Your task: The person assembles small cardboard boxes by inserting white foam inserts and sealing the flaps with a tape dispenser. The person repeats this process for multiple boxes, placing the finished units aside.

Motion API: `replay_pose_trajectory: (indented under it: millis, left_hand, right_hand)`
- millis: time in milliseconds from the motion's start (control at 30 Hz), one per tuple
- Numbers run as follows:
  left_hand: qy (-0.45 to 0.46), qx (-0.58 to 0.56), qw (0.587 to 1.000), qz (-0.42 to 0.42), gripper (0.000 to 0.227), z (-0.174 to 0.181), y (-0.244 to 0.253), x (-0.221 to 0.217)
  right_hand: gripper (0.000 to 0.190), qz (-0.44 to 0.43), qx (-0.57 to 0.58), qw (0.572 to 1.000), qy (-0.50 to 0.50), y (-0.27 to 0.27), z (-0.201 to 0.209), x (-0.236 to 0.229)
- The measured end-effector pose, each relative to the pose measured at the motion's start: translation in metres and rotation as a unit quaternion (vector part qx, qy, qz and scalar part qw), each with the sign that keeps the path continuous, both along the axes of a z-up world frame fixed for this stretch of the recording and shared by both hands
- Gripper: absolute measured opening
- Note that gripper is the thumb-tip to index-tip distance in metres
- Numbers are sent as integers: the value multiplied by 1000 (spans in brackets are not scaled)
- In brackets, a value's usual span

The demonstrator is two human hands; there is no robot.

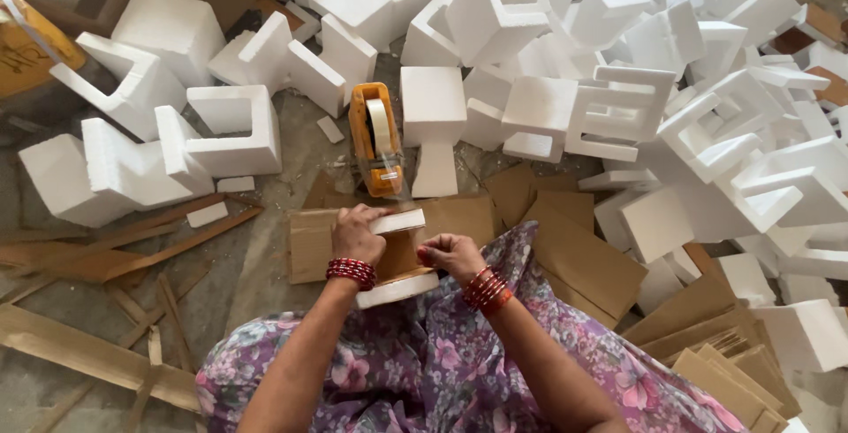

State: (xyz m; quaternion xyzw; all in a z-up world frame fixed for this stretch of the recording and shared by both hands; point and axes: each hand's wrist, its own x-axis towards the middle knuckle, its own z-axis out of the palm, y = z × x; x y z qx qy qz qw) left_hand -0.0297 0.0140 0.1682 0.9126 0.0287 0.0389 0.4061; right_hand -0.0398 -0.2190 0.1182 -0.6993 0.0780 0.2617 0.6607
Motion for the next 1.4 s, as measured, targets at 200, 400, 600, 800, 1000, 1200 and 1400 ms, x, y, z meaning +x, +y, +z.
replay_pose_trajectory:
  millis: [200, 400, 600, 800, 1000, 1200, 1400]
  left_hand:
    - [8, 19, 1000, 8, 51, -4, -4, -3]
    - [-3, 21, 1000, -12, 53, -6, -1, -7]
    - [-26, 13, 999, -37, 54, -6, 3, -4]
    - [-12, 28, 999, -34, 52, -4, 7, -6]
    - [15, 31, 999, -35, 60, -6, 7, -11]
    - [-24, 20, 999, -42, 59, -6, 9, -14]
    - [-19, 49, 998, -29, 56, -9, 3, -15]
  right_hand:
    - [20, 5, 13, 1000, 22, -2, -34, -4]
    - [29, -68, -106, 982, -144, 15, -85, 19]
    - [21, -99, -120, 947, -280, 30, -120, 37]
    - [24, 53, -319, 890, -322, 16, -128, 68]
    - [31, 8, -180, 979, -96, 5, -73, 140]
    - [42, 70, -111, 989, 72, 61, -15, 149]
    - [30, 53, -90, 992, 71, 60, -18, 146]
